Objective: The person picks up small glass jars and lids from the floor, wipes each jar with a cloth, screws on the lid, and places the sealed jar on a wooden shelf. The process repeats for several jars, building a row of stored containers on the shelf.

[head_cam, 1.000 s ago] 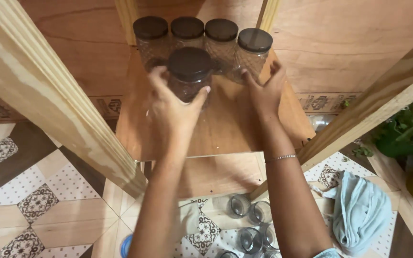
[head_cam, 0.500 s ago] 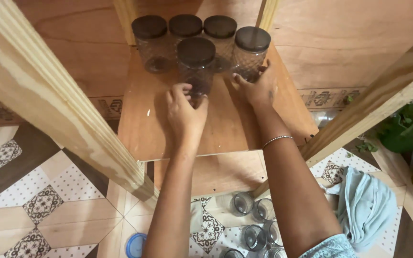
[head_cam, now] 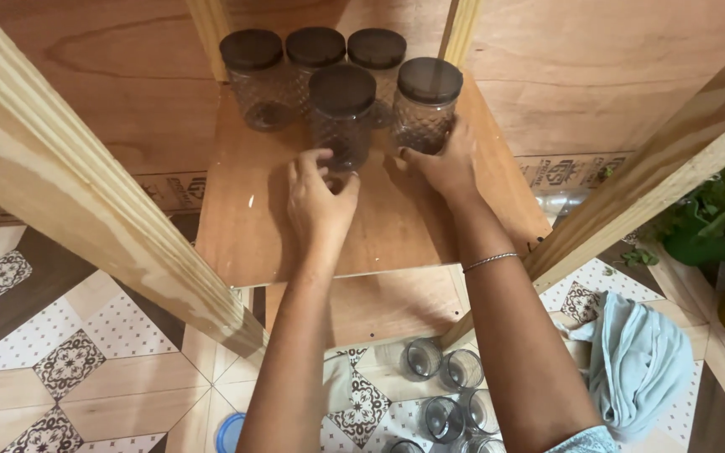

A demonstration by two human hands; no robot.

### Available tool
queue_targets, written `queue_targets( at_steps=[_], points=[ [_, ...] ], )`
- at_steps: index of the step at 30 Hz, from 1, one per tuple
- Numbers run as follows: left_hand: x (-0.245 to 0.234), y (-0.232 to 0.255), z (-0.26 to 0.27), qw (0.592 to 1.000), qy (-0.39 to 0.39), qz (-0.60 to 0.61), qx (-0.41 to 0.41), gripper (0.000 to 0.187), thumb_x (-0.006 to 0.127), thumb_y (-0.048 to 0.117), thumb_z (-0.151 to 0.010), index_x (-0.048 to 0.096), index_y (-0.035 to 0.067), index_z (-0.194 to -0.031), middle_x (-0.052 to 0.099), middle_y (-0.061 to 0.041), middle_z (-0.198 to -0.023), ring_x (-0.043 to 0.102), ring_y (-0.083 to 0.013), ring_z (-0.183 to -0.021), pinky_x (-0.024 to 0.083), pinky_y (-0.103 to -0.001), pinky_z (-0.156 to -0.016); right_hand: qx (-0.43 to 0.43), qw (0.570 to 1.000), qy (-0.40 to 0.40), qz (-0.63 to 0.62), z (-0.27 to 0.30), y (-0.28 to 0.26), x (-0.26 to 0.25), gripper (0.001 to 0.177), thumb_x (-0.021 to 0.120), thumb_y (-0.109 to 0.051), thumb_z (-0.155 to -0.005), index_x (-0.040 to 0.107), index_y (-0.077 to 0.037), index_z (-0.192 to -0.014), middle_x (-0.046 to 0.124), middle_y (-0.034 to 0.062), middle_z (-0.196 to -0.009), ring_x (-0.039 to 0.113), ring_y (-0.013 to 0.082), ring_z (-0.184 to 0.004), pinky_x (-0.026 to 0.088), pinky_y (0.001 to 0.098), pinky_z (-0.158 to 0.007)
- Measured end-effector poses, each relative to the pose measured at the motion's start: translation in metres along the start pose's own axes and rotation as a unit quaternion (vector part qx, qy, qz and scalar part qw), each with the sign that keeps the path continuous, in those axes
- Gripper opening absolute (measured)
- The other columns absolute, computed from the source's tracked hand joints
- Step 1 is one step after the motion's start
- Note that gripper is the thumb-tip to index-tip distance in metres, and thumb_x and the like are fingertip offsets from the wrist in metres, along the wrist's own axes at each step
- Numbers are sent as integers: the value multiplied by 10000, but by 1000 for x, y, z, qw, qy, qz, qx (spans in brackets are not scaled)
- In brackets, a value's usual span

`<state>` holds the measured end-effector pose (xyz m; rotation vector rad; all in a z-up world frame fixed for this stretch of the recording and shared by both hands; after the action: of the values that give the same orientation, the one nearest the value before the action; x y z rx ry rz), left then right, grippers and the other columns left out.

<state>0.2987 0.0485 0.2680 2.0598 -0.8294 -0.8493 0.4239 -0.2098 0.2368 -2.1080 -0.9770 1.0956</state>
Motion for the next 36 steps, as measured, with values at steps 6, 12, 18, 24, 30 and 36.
queue_targets(
  at_steps=[6, 12, 18, 24, 30, 36],
  points=[
    [9, 11, 1, 990, -34, -76, 110, 456, 768, 211, -820, 684, 143, -1264, 693, -100, -1233, 658, -304, -1089, 523, -415, -898, -32, 999, 4, 22, 1, -11, -3, 1036, 956, -240, -670, 345, 20, -1464, 456, 245, -1386, 484, 385, -1320, 439, 441, -1093],
    [19, 4, 0, 992, -86, -67, 58, 383, 743, 192, -865, 712, 221, -1245, 716, -67, -1198, 683, -272, -1077, 539, -395, -912, -36, 998, -10, -40, 1, -11, -2, 1030, 916, -186, -685, 312, 39, -1489, 469, 223, -1400, 523, 336, -1326, 455, 402, -1098],
    [9, -2, -1, 997, -60, -30, -35, 460, 757, 219, -825, 630, 195, -1266, 653, -76, -1267, 699, -241, -1059, 555, -389, -898, -12, 993, 31, -113, -1, 0, -4, 836, 793, -87, -782, 356, 24, -1486, 398, 207, -1408, 565, 313, -1286, 515, 375, -1073],
    [17, 22, 2, 987, -85, -89, 105, 515, 798, 230, -786, 635, 132, -1264, 577, -123, -1438, 520, -335, -1318, 414, -417, -1089, 26, 994, 11, -103, 0, 12, 1, 765, 790, -125, -818, 382, 3, -1452, 445, 178, -1349, 604, 280, -1194, 537, 367, -1015],
    [28, 14, 5, 980, -129, -111, 103, 394, 765, 240, -804, 707, 144, -1182, 565, -67, -1479, 534, -318, -1318, 414, -407, -1094, 13, 996, 19, -88, 1, 7, 2, 773, 812, -136, -806, 380, 0, -1433, 432, 178, -1361, 604, 272, -1218, 546, 358, -1026],
    [23, 17, 6, 986, -118, -85, 81, 257, 746, 221, -828, 758, 148, -1074, 648, -59, -1332, 596, -297, -1228, 468, -401, -1020, -6, 999, 51, -13, 1, 5, -5, 795, 862, -117, -780, 400, -17, -1420, 433, 201, -1349, 523, 328, -1265, 480, 408, -1058]
  ],
)
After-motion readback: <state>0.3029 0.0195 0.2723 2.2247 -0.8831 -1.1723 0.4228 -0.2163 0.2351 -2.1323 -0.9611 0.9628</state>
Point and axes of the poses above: each hand's wrist, its own z-axis away from the middle knuckle, its own x-axis out of the palm, y = z × x, the point moved 9 cm from there along -z, towards the middle knuckle
